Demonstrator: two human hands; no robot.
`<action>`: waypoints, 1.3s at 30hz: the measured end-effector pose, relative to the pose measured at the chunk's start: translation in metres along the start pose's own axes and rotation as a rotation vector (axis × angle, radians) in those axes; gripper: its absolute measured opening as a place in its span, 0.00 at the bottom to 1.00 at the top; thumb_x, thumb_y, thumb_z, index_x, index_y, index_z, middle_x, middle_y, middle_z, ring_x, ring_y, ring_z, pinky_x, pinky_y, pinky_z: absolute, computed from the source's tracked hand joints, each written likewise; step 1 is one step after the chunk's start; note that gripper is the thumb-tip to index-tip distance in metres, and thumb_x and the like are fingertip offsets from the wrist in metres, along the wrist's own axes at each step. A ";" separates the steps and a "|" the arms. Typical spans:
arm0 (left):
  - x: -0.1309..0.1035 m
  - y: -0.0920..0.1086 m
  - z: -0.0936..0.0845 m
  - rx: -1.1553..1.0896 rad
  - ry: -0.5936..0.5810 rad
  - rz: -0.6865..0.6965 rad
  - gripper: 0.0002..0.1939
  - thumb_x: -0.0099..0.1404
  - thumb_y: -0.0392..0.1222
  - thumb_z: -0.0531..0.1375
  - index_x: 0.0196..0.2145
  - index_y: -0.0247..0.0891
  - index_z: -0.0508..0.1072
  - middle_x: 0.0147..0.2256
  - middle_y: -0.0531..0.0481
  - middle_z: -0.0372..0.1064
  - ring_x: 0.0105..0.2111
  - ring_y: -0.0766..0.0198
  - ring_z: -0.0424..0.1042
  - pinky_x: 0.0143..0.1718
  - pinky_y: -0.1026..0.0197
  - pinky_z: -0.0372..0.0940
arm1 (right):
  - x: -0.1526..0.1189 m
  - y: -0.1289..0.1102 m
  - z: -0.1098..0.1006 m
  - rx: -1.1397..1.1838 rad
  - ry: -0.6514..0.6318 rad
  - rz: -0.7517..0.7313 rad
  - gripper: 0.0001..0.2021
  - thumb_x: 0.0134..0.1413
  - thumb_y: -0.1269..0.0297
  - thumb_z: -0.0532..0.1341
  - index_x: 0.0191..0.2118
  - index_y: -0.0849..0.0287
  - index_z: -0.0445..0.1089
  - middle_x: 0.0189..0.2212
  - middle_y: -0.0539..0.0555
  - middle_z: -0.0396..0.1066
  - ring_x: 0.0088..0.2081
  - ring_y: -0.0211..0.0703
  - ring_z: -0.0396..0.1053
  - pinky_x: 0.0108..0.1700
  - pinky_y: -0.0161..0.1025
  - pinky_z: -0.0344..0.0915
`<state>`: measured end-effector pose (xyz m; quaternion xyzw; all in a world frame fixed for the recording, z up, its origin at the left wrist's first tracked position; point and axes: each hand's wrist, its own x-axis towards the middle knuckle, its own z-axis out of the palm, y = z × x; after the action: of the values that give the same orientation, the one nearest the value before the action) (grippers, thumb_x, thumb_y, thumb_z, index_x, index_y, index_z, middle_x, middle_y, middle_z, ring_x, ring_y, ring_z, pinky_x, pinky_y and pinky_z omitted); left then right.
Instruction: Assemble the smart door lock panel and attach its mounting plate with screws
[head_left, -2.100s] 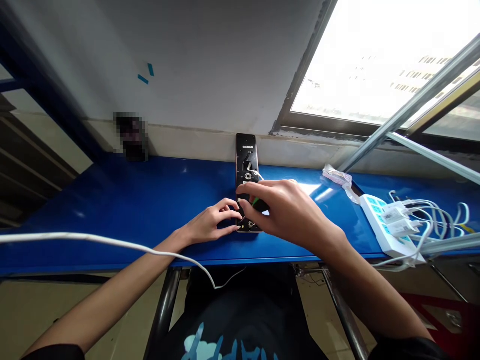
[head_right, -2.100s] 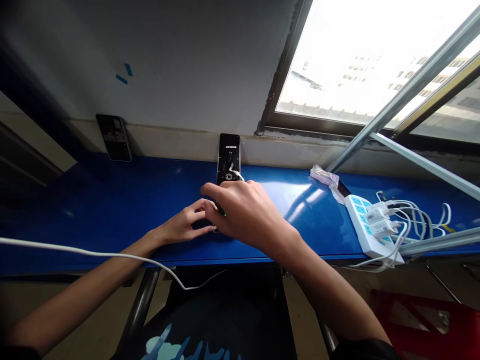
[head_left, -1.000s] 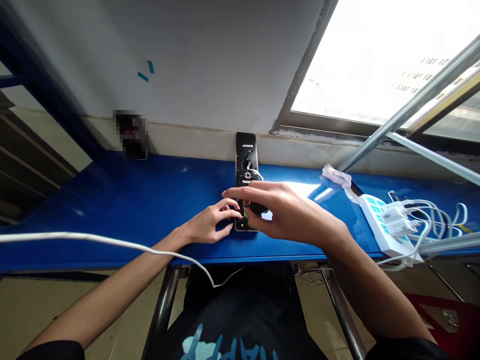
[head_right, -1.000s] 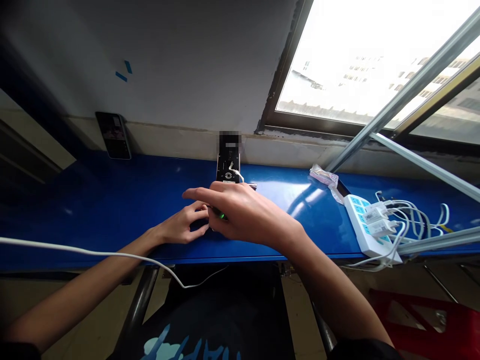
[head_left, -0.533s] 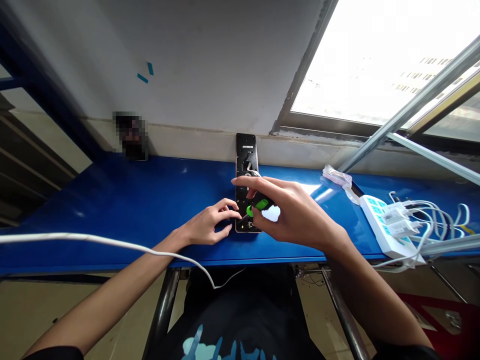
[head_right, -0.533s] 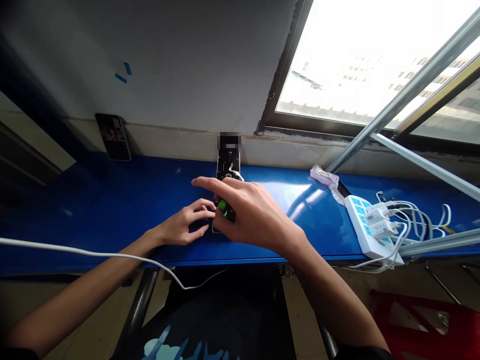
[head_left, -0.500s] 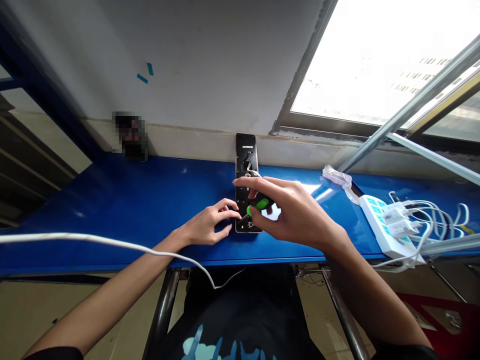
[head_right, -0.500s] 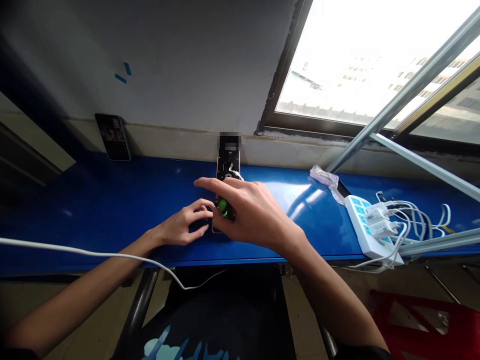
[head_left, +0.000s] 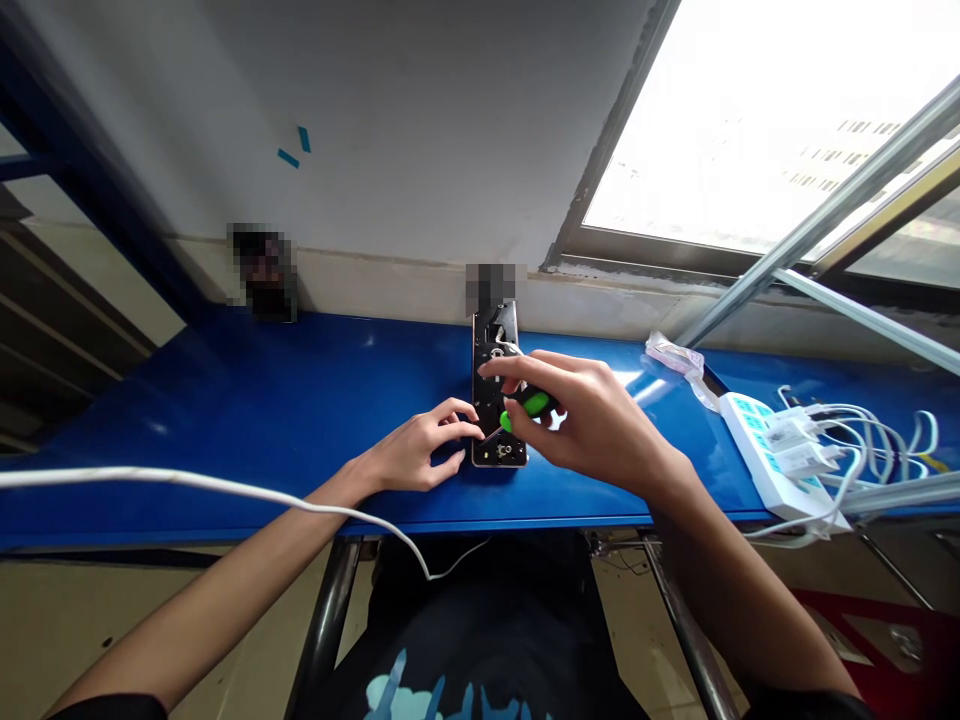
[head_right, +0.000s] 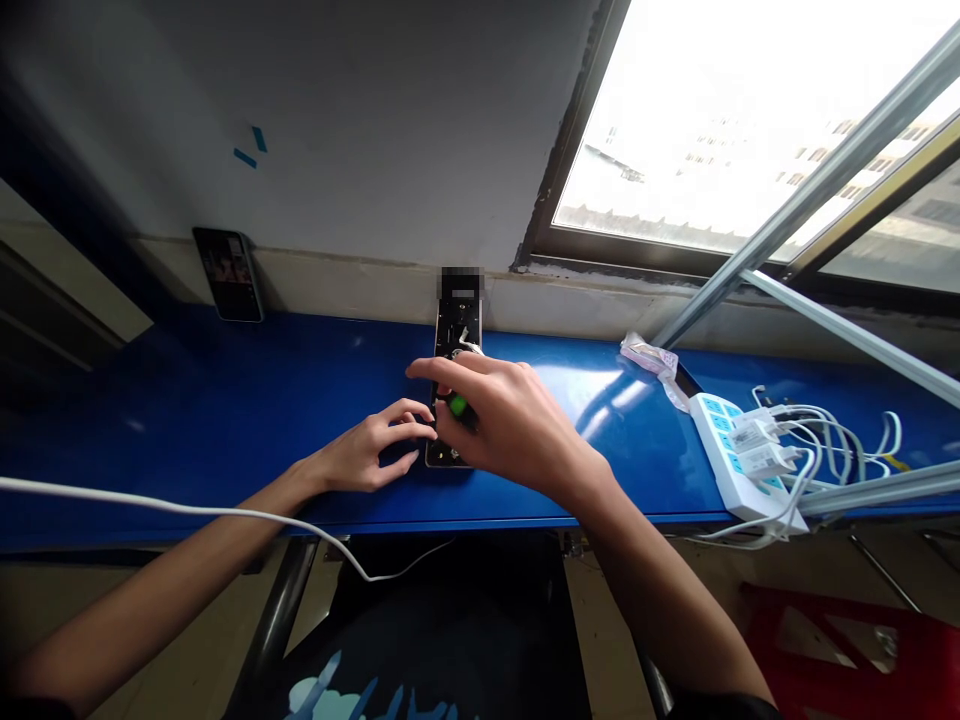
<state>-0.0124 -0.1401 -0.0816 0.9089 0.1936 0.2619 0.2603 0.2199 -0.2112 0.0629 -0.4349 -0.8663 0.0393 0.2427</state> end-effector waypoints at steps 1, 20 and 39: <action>0.000 0.000 0.000 -0.003 0.001 0.002 0.18 0.70 0.35 0.60 0.56 0.41 0.74 0.59 0.42 0.64 0.49 0.58 0.73 0.52 0.54 0.73 | 0.000 0.000 0.000 -0.005 -0.006 -0.009 0.22 0.62 0.69 0.62 0.62 0.53 0.70 0.45 0.54 0.79 0.34 0.39 0.74 0.36 0.37 0.67; -0.001 0.000 0.001 -0.002 0.003 -0.001 0.18 0.69 0.35 0.61 0.56 0.41 0.74 0.59 0.42 0.64 0.49 0.58 0.73 0.51 0.55 0.74 | 0.000 -0.003 -0.002 -0.013 -0.036 -0.035 0.26 0.62 0.69 0.62 0.65 0.53 0.67 0.49 0.54 0.77 0.36 0.39 0.73 0.35 0.37 0.66; -0.002 -0.002 0.002 -0.003 -0.005 -0.009 0.18 0.69 0.35 0.60 0.56 0.42 0.73 0.59 0.43 0.64 0.47 0.59 0.75 0.51 0.54 0.73 | 0.002 -0.005 -0.003 -0.015 -0.075 -0.049 0.28 0.61 0.69 0.63 0.66 0.52 0.66 0.50 0.54 0.78 0.39 0.41 0.75 0.38 0.38 0.68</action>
<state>-0.0131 -0.1403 -0.0843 0.9084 0.1967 0.2586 0.2632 0.2167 -0.2134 0.0679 -0.4134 -0.8855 0.0431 0.2075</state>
